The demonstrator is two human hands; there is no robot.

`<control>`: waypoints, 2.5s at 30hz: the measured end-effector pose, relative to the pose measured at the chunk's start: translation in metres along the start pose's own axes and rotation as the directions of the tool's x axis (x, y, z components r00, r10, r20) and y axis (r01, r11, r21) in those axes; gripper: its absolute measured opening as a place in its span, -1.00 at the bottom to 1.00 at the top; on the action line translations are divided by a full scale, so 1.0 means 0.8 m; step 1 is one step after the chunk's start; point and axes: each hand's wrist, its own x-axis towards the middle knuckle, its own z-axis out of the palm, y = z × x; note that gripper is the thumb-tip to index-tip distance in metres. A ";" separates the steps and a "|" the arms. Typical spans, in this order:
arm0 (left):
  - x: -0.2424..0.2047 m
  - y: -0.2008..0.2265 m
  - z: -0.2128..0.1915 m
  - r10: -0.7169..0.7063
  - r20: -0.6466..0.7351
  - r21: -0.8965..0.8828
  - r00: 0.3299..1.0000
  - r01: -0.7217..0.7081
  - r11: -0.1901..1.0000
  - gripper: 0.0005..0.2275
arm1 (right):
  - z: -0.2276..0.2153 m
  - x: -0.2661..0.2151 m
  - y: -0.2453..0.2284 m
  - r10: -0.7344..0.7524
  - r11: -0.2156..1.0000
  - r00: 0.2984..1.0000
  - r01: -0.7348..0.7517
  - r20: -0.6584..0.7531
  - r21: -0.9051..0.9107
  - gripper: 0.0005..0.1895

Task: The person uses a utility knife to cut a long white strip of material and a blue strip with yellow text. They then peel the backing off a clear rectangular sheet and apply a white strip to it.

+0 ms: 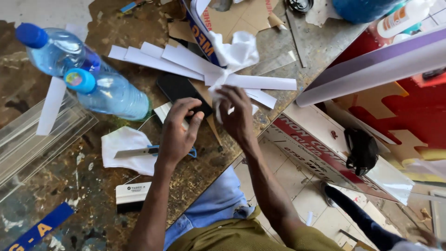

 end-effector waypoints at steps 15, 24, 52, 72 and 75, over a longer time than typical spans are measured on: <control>0.032 -0.006 0.032 -0.007 -0.127 -0.589 0.992 -0.069 0.805 -0.86 | -0.032 -0.005 -0.053 -0.061 0.946 0.997 0.044 0.043 0.322 0.26; 0.013 0.027 0.038 0.467 -0.193 -0.058 0.863 -0.485 0.872 -0.66 | 0.003 -0.023 -0.035 0.087 0.876 0.996 -0.092 0.033 0.474 -0.30; -0.016 -0.016 0.033 -0.066 -0.078 -0.135 0.995 0.056 0.989 -0.80 | -0.014 0.044 0.100 0.024 0.945 0.982 0.039 0.189 -0.325 -0.59; 0.085 -0.084 0.099 0.182 0.208 0.730 0.961 -0.277 0.624 -0.57 | -0.027 0.026 0.078 -0.017 0.957 0.930 0.122 0.367 -0.264 -0.56; 0.090 -0.115 0.112 0.228 0.195 0.725 0.954 -0.297 0.621 -0.58 | -0.029 0.029 0.093 0.029 0.946 0.898 0.117 0.439 -0.301 -0.41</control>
